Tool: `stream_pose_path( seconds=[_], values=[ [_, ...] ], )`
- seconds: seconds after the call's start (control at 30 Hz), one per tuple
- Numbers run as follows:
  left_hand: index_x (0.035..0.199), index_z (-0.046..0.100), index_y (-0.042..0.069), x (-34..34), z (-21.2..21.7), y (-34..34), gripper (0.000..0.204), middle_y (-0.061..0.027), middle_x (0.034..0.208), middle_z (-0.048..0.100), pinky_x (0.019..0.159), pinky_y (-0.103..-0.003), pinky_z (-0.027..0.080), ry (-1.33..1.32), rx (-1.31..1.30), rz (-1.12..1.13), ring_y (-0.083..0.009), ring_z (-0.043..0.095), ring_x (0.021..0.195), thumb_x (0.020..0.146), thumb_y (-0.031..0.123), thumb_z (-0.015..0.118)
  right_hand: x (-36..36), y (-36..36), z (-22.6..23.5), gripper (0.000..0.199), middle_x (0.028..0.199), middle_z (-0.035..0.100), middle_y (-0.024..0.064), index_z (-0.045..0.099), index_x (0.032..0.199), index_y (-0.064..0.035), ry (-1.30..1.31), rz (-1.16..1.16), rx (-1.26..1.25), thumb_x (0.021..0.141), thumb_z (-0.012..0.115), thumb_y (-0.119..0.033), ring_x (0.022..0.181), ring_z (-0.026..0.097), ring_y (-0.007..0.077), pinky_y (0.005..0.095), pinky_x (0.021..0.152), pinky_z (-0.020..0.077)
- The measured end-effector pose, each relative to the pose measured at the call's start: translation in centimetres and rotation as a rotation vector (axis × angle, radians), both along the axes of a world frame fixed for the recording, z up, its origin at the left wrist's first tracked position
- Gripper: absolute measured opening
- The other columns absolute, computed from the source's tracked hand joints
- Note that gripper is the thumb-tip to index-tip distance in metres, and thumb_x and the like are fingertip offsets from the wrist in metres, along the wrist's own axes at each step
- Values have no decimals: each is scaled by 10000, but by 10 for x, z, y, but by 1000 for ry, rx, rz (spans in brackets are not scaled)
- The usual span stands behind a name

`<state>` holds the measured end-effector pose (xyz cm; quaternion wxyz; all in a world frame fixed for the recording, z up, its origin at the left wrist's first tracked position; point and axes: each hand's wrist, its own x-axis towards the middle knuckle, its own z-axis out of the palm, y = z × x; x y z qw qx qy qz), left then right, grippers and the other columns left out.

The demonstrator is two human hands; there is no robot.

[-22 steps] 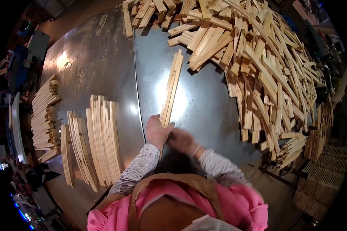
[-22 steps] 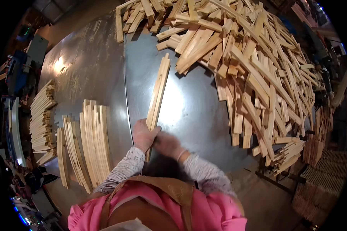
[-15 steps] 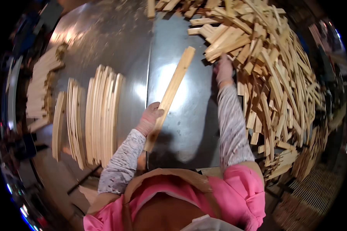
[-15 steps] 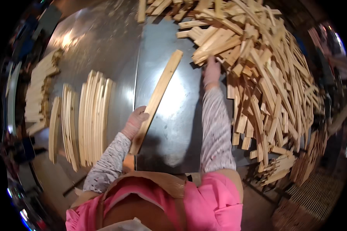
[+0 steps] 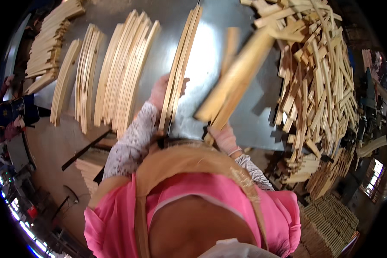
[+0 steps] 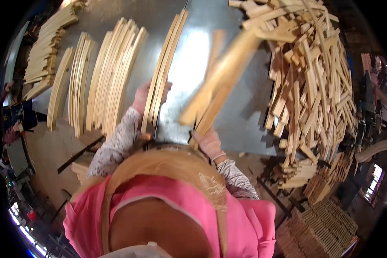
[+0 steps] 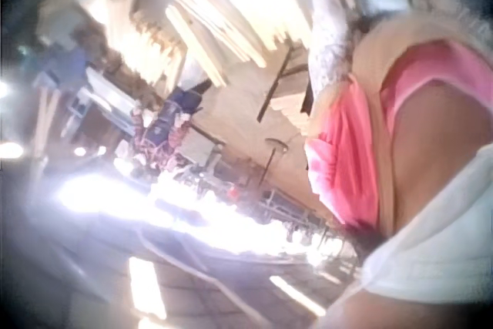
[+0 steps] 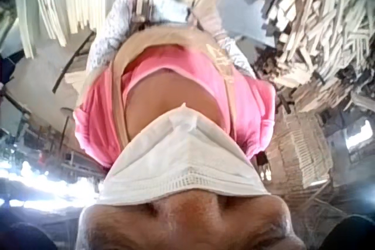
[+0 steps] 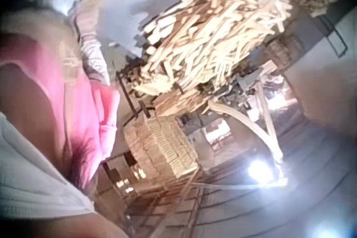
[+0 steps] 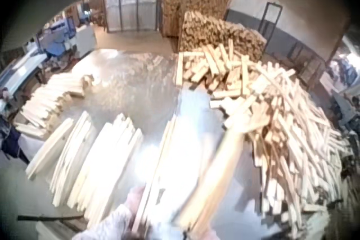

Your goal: The person sorts and stacks thin wooden strips on a metal table. They pick up strips from a disorganized pile, align them, and place them into a neat stack.

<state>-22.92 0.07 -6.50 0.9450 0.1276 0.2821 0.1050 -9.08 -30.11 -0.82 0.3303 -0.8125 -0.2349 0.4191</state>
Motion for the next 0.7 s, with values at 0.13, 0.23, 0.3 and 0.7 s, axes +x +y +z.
stream_pose_path(
  seconds=[0.13,0.23,0.3,0.7],
  values=[
    [1494,522,-23,-7,5,18,645,-246,1324,667,832,-387,651,-71,-107,-22,-270,723,987,1087,476,560,-21,-33,3,691,1286,735,229,500,1541,-66,162,-62,15,947,754,-311,1207,696,415,444,1025,552],
    [1526,496,-10,-19,11,26,724,-249,1331,664,818,-365,666,-24,-17,-59,-266,738,957,1060,527,633,6,-20,-19,577,1300,724,236,571,1496,-84,-180,-75,-14,981,704,-308,1168,683,457,464,1024,551],
    [1531,489,-7,-25,16,29,752,-249,1327,663,811,-350,669,-49,-40,-57,-255,739,937,1033,519,690,18,-12,-16,521,1265,732,236,609,1458,-68,-533,-10,-165,987,691,-276,1123,686,467,472,988,562],
    [1349,642,-9,-11,38,0,443,-155,1258,696,1122,-377,493,225,563,-30,-254,610,1254,1064,330,649,-88,167,19,520,1336,631,241,513,1480,7,405,-292,356,1034,671,-209,1239,679,302,383,1012,582]
  ],
)
